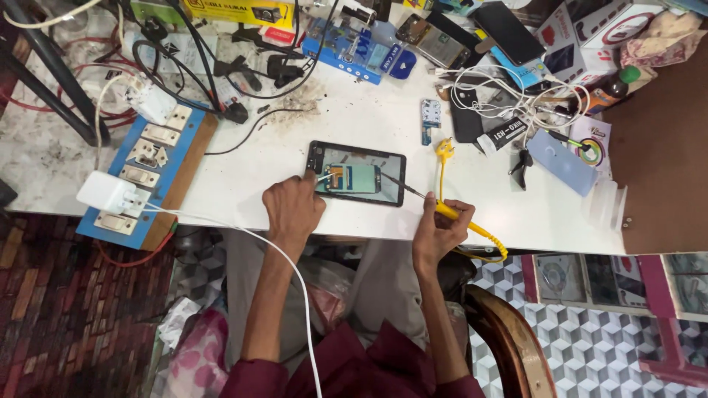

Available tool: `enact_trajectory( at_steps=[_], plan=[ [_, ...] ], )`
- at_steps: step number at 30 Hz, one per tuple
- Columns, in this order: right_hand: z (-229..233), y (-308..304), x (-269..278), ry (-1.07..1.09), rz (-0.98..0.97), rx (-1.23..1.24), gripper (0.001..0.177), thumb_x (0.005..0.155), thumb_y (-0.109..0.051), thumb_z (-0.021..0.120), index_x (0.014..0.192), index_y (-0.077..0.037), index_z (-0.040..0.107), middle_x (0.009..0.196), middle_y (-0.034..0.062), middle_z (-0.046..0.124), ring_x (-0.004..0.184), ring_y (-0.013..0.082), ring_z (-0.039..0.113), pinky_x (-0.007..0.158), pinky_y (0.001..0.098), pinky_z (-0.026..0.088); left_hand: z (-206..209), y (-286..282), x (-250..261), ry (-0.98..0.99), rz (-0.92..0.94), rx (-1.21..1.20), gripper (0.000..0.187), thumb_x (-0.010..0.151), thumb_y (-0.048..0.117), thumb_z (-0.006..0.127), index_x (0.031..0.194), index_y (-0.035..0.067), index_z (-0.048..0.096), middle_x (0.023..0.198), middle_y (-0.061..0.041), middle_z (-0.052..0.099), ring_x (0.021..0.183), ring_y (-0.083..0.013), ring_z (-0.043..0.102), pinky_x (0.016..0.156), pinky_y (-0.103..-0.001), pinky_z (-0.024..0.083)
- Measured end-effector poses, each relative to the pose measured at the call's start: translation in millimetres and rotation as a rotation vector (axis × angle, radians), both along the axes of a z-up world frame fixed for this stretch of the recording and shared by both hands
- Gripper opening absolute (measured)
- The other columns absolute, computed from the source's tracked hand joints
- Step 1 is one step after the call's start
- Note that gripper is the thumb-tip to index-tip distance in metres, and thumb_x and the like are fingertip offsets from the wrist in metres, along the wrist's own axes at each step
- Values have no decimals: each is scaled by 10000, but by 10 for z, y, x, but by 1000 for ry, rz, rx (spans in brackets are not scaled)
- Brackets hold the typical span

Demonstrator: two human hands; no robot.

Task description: The person uses a soldering iron and tweezers to work on a small circuit board placed on a tablet. They repeatedly apply heat to specific points on the board while holding it steady with the tweezers.

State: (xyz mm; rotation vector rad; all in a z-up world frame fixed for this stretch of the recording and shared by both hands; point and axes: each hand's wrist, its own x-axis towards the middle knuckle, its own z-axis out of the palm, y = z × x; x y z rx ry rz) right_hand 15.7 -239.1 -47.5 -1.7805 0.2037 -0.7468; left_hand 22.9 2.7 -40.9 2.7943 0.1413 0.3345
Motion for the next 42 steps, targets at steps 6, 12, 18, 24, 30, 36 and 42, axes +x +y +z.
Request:
enact_trajectory(
  at_steps=[6,12,18,24,30,36,42],
  plan=[
    [-19,16,-28,-23,-1,-46,259,1008,-94,741,995,-24,492,632,-15,543,551,38,440,516,225,312,-141,14,14,-257,-15,-53,225,648,74,627,852,23,707,625,-167,654,499,-345,629,463,-454,481],
    [-33,19,-11,13,-34,-67,238,1002,-90,736,954,-20,513,587,-21,519,499,34,421,465,230,281,-159,-1,2,-254,-11,-25,259,658,78,623,888,31,731,601,-164,647,501,-346,634,462,-455,483],
    [-37,4,-12,-7,-36,-111,218,1004,-78,728,916,0,545,609,-6,549,515,38,444,476,222,313,5,-64,-147,-121,31,-66,311,645,99,631,922,58,768,621,-181,677,527,-373,660,490,-494,501],
    [-18,49,-8,-1,-52,-107,225,999,-81,729,922,-1,534,609,-11,553,519,40,463,474,224,325,150,-82,-127,70,97,-149,238,660,140,667,850,64,789,685,-220,702,635,-403,695,593,-529,523],
    [95,-64,97,76,80,271,256,991,-131,733,995,-35,496,668,-33,510,537,49,441,480,216,327,-5,-87,-99,-30,28,-43,235,669,140,671,865,44,759,620,-203,683,553,-380,680,533,-515,505],
    [162,-88,190,76,108,248,254,1003,-214,703,1048,-64,503,659,-9,537,531,55,497,472,210,363,-105,-38,-94,-208,-56,49,227,642,96,633,848,42,711,633,-151,679,489,-313,658,460,-414,502],
    [95,-112,318,60,124,231,261,1008,-216,712,1056,-60,508,691,0,560,555,59,518,501,210,387,-61,-52,-160,-121,-46,58,271,631,113,640,873,34,733,590,-150,669,481,-325,651,448,-458,500]
  ],
)
